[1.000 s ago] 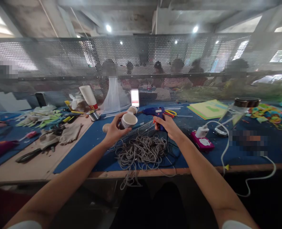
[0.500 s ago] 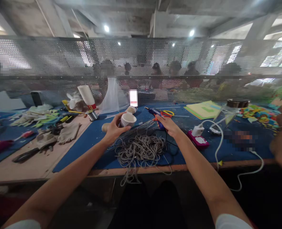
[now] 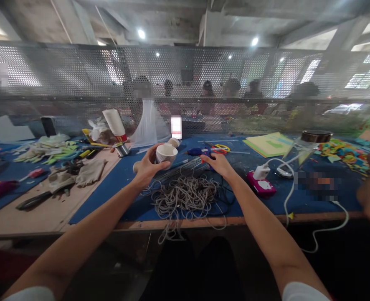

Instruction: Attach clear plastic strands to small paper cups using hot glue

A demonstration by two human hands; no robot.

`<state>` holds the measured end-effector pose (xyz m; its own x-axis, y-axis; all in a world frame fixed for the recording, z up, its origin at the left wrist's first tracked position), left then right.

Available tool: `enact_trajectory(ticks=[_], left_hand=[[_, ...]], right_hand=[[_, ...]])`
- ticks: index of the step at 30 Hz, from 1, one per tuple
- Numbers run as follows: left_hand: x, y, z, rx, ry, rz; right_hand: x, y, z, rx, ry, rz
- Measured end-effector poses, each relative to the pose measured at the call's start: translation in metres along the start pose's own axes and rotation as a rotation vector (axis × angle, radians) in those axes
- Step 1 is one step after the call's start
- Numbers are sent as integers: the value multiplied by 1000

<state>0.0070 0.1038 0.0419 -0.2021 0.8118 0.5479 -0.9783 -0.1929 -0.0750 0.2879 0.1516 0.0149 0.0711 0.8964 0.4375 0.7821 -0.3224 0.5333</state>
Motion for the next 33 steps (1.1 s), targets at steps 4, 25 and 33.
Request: enact_trajectory(ticks=[4, 25, 33], left_hand=[[-1, -3, 2, -42, -14, -28], [-25, -35, 6, -254, 130, -310], [-30, -39, 13, -223, 144, -372]], right_hand=[[11, 11, 20, -220, 6, 54], [10, 22, 25, -553, -44, 170], [-21, -25, -101, 579, 198, -320]])
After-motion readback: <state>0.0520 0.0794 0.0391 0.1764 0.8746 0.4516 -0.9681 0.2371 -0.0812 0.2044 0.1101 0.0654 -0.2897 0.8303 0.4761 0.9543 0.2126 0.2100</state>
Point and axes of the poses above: each hand's wrist, its own x-axis towards the middle knuckle, its own y-axis out of the back of the hand, z = x × y, the point moved 10 cm from there along x, towards the middle knuckle, and after that the axes turned 14 degrees about z, right-handed, at the moved point
